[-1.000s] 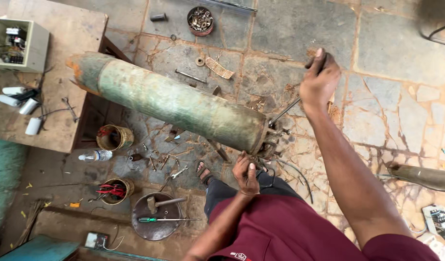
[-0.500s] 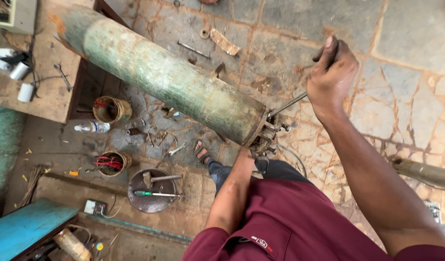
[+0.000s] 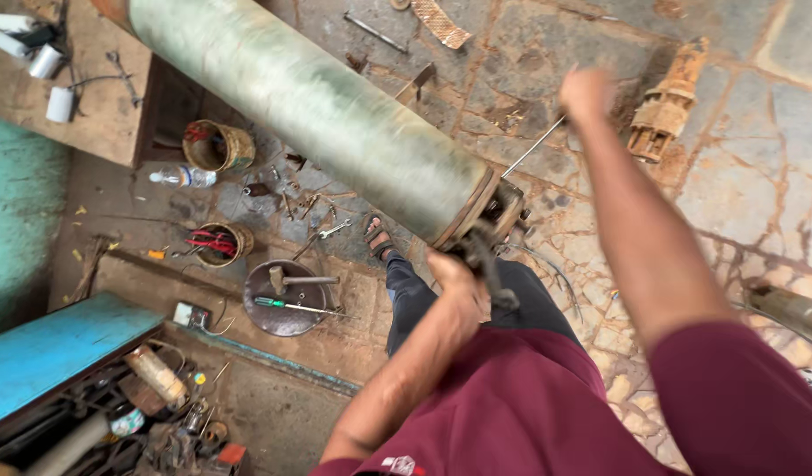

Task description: The person uses a hammer and screwdriver to adjust a metal clamp attached to a large cylindrical tank. They repeatedly strike the clamp and rotate the screwdriver to tighten or loosen the fixture while standing in a workshop.

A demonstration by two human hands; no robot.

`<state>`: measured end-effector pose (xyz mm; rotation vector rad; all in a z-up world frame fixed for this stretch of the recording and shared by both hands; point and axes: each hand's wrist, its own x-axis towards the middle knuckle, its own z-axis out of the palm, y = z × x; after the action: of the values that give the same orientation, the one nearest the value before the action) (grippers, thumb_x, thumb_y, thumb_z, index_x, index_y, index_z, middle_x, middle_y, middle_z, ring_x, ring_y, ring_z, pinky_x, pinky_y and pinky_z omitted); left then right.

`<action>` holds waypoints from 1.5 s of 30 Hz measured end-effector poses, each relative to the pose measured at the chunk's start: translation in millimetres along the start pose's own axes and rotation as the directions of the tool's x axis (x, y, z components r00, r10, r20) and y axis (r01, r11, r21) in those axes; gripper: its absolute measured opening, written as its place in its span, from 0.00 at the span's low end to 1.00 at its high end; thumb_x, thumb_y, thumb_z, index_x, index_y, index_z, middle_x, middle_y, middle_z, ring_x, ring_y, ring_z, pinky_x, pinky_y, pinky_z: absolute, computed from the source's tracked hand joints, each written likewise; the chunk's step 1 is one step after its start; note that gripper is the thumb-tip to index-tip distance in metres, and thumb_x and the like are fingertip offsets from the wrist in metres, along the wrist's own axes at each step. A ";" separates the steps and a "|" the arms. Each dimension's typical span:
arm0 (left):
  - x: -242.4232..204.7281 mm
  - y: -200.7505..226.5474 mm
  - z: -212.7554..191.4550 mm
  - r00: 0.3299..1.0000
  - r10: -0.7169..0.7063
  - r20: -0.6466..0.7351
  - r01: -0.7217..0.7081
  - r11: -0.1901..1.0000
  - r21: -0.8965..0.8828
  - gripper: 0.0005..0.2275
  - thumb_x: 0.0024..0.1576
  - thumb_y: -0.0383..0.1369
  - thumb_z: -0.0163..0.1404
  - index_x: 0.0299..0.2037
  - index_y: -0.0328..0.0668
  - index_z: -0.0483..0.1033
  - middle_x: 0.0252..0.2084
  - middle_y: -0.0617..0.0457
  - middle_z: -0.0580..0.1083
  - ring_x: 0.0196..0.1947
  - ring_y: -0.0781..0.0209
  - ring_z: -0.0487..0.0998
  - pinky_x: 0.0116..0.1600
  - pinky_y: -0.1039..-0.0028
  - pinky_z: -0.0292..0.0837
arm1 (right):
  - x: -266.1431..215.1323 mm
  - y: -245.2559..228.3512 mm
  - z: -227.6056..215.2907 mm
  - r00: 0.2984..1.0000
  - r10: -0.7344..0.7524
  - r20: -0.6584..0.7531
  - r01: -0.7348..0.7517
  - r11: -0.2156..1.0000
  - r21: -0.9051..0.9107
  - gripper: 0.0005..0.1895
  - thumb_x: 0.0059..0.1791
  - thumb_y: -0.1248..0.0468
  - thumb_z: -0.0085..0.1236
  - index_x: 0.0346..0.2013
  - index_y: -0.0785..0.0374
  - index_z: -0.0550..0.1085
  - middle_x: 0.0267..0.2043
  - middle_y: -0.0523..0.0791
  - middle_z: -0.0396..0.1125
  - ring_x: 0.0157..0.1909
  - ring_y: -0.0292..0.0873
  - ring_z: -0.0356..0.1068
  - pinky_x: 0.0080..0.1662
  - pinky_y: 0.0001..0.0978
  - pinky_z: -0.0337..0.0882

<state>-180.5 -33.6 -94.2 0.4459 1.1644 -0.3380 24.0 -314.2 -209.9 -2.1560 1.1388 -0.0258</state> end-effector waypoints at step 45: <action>-40.6 154.8 144.8 0.048 -0.255 0.966 -0.700 -0.699 -0.149 0.14 0.62 0.38 0.46 0.46 0.36 0.79 0.47 0.42 0.79 0.54 0.43 0.77 0.67 0.56 0.64 | -457.4 -62.7 -91.4 0.440 -0.808 -0.392 0.776 0.123 0.619 0.24 0.33 0.63 0.68 0.15 0.56 0.55 0.18 0.42 0.53 0.24 0.42 0.54 0.39 0.41 0.55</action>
<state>-5.3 28.4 15.6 2.3278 -1.0884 -0.0022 -241.4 -5.9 26.8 -1.6654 -0.2817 -0.8094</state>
